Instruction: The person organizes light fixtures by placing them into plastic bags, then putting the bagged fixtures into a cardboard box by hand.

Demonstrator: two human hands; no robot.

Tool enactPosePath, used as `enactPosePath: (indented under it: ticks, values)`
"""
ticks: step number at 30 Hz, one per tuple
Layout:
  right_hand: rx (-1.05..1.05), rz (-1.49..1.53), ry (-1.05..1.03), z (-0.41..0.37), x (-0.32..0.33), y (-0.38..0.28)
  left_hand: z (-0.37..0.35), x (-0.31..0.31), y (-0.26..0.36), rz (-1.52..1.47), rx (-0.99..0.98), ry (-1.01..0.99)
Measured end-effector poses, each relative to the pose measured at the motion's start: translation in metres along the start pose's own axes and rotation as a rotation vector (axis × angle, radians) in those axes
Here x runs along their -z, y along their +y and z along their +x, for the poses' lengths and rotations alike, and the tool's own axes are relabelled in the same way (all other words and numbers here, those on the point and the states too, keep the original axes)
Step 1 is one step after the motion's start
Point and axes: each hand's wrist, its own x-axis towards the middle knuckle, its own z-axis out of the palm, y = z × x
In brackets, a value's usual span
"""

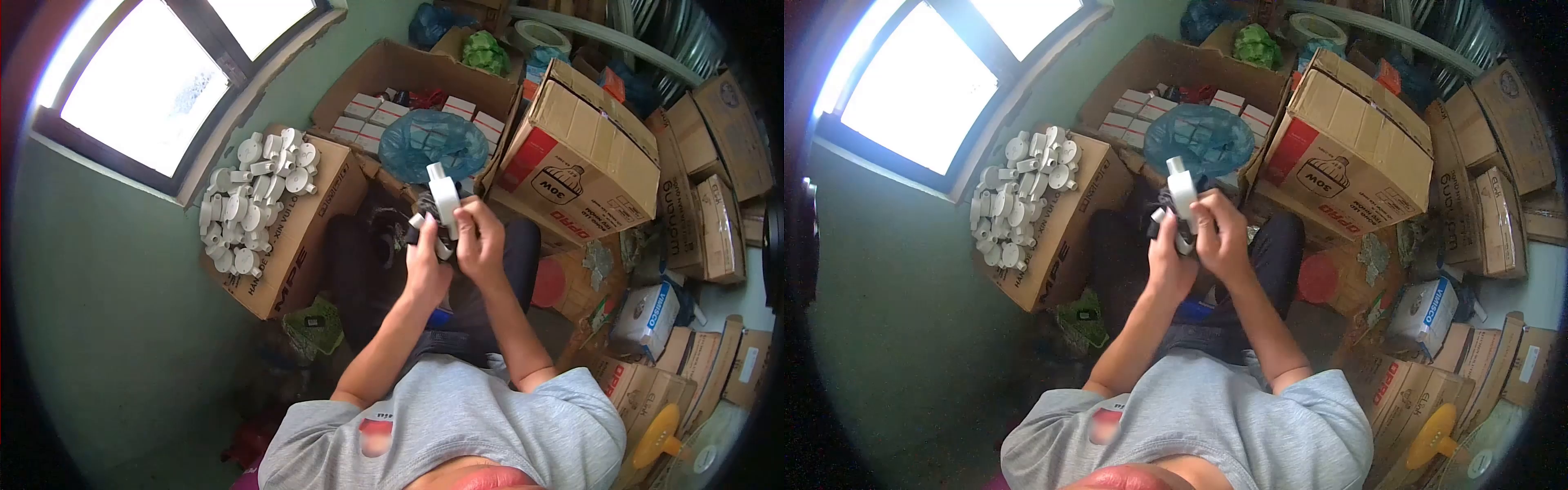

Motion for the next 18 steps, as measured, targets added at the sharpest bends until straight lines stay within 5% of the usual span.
enactPosePath:
  ticks: [5,9,13,18]
  values:
    - [0.021,0.122,-0.096,-0.015,-0.013,-0.008,0.033,-0.006,0.032,-0.057,-0.072,-0.158]
    - [-0.127,0.309,-0.049,-0.017,-0.012,-0.003,0.002,-0.008,0.009,0.023,-0.192,0.134]
    - [-0.186,0.27,-0.052,-0.022,-0.004,-0.006,-0.028,0.005,-0.001,0.144,-0.237,0.127]
    - [-0.253,0.345,-0.099,-0.035,-0.009,-0.016,-0.02,0.001,0.039,0.857,-0.763,-0.001]
